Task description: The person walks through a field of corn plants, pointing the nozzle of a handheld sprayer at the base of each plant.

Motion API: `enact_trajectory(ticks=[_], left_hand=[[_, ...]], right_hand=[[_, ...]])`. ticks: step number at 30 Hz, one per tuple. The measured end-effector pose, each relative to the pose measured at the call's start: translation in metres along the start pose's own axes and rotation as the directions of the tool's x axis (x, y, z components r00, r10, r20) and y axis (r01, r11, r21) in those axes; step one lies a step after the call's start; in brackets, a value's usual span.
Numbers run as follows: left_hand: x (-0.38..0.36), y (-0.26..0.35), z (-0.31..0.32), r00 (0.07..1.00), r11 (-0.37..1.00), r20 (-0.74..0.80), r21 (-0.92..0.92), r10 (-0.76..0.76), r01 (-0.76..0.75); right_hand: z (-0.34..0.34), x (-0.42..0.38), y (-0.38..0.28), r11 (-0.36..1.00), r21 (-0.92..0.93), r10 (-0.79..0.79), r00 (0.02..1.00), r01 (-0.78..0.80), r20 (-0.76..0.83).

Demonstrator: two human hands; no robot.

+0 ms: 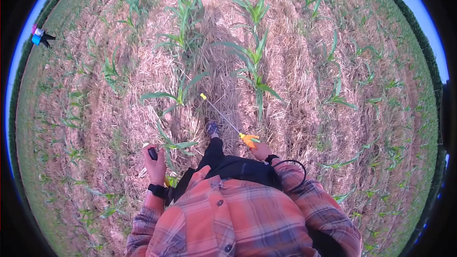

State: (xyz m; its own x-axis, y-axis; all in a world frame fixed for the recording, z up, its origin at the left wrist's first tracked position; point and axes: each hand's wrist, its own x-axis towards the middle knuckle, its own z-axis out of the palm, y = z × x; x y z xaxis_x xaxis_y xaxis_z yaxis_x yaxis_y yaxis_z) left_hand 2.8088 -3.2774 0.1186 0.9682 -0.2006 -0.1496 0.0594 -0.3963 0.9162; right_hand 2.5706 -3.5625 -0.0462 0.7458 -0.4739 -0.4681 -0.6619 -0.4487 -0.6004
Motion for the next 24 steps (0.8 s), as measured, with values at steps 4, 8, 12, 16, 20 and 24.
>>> enact_trajectory(ticks=[4, 8, 12, 16, 20, 24], left_hand=[[0.047, 0.003, 0.011, 0.997, 0.997, 0.026, 0.033, 0.074, -0.075], [0.08, 0.038, 0.014, 0.987, 0.984, 0.155, -0.158, -0.052, 0.077], [0.117, 0.049, 0.015, 0.981, 0.965, 0.174, -0.229, -0.085, 0.125], [0.15, 0.053, 0.011, 0.977, 0.952, 0.171, -0.256, -0.127, 0.168], [0.172, 0.054, 0.01, 0.976, 0.937, 0.174, -0.3, -0.13, 0.178], [0.181, 0.055, 0.006, 0.986, 0.93, 0.12, -0.336, -0.117, 0.151]], right_hand=[[-0.013, 0.037, -0.015, 0.997, 0.035, -0.063, 0.997, 0.062, 0.053], [-0.024, 0.071, -0.024, 0.995, 0.088, 0.034, 0.999, -0.036, 0.022], [-0.023, 0.113, 0.004, 0.983, 0.134, 0.135, 0.988, -0.124, -0.08], [-0.037, 0.154, 0.035, 0.993, 0.04, 0.121, 0.955, -0.115, -0.269], [-0.06, 0.205, 0.073, 0.925, 0.188, 0.374, 0.88, -0.33, -0.292], [-0.091, 0.233, 0.071, 0.897, 0.178, 0.442, 0.835, -0.405, -0.328]])
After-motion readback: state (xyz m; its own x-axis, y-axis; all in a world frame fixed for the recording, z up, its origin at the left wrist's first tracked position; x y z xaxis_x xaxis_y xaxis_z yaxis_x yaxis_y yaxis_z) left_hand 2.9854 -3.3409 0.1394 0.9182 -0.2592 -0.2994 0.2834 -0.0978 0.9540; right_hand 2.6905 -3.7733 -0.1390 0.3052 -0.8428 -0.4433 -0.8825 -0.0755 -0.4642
